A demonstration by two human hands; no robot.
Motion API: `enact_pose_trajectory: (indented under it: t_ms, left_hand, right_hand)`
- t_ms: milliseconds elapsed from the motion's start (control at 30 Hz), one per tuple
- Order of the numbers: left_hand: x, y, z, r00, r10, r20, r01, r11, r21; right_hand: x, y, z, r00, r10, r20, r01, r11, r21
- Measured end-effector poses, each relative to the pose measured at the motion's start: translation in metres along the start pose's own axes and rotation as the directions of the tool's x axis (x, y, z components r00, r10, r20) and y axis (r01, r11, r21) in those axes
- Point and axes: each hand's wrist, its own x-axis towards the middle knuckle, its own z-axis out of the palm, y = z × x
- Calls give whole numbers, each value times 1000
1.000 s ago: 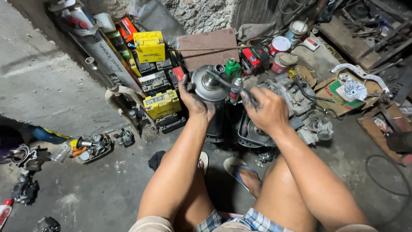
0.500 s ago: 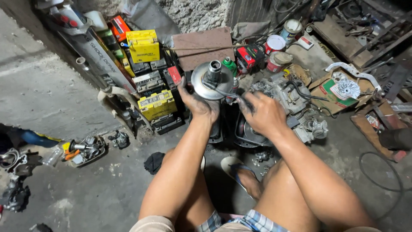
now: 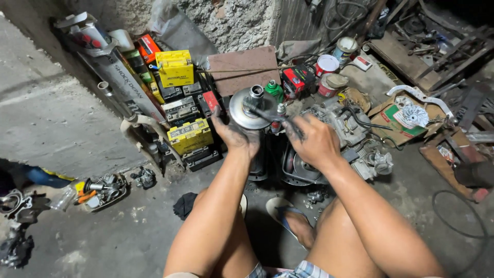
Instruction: Cleaning and inspecting a motorcycle CVT pulley using a cloth and a small metal tool.
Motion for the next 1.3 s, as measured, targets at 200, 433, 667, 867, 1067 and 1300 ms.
enact_pose_trajectory:
  t_ms: [200, 433, 667, 867, 1067, 1300]
  left_hand:
    - [13, -3, -13, 1000, -10, 15, 10, 1000, 0]
    - [26, -2, -22, 999, -27, 37, 29, 999, -47]
    - [9, 2, -7, 999, -14, 45, 15, 1000, -14]
    - [15, 3, -13, 998, -24, 57, 25, 999, -21]
    - [16, 7, -14, 998, -51, 30, 48, 995, 92]
    - [12, 14, -4, 997, -34, 73, 33, 999, 23]
  right_hand:
    - [0, 5, 1, 1000, -9, -17, 10, 1000, 12]
    - [0, 5, 3, 997, -30, 69, 30, 1000, 9]
    - [-7, 9, 12, 991, -18, 135, 20, 1000, -12]
    - [-9, 8, 13, 995, 28, 95, -26, 999, -23]
    - [-4, 6, 9, 994, 37, 101, -36, 999, -11]
    - [-2, 6, 11, 999, -3, 36, 1, 999, 42]
